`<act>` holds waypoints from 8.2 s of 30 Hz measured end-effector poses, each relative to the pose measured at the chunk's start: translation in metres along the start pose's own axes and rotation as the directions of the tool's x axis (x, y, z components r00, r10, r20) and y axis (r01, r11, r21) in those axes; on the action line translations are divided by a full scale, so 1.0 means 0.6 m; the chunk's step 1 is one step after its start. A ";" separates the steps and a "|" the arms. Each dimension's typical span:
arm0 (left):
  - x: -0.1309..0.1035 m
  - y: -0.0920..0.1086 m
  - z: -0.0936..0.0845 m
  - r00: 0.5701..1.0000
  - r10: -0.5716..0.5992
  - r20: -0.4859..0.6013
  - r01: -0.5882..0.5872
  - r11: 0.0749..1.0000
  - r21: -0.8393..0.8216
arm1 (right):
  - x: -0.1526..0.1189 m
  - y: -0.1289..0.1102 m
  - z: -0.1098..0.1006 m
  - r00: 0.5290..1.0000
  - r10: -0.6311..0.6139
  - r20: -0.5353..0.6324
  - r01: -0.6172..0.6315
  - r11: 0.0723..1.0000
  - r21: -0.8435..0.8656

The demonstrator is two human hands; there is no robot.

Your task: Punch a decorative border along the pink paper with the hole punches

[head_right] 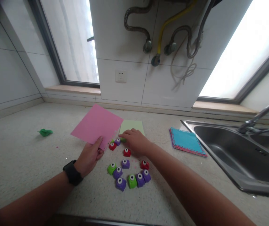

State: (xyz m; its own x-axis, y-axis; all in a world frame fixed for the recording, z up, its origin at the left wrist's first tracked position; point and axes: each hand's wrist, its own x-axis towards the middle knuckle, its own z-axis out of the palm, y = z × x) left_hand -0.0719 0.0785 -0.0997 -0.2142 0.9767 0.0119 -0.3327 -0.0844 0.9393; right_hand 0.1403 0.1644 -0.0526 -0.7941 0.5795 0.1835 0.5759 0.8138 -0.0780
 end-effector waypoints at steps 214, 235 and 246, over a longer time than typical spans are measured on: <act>-0.035 0.018 0.008 0.990 0.051 0.133 -0.113 0.850 0.515 | -0.117 0.025 -0.048 0.913 0.370 0.171 -0.396 0.705 0.588; -0.028 0.011 0.004 0.982 0.076 0.172 -0.157 0.836 0.525 | -0.140 0.033 -0.081 0.811 0.335 0.480 -0.496 0.828 0.261; -0.029 0.018 0.008 0.992 0.123 0.033 -0.123 0.854 0.505 | -0.140 0.046 -0.081 0.871 0.412 0.269 -0.467 0.864 0.189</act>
State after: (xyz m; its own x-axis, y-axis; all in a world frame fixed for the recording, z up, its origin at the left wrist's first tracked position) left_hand -0.0673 0.0613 -0.0878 -0.2228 0.9649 0.1388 0.2061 -0.0925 0.9741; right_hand 0.2325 0.1359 -0.0224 -0.5065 0.8514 -0.1363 0.8315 0.4403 -0.3388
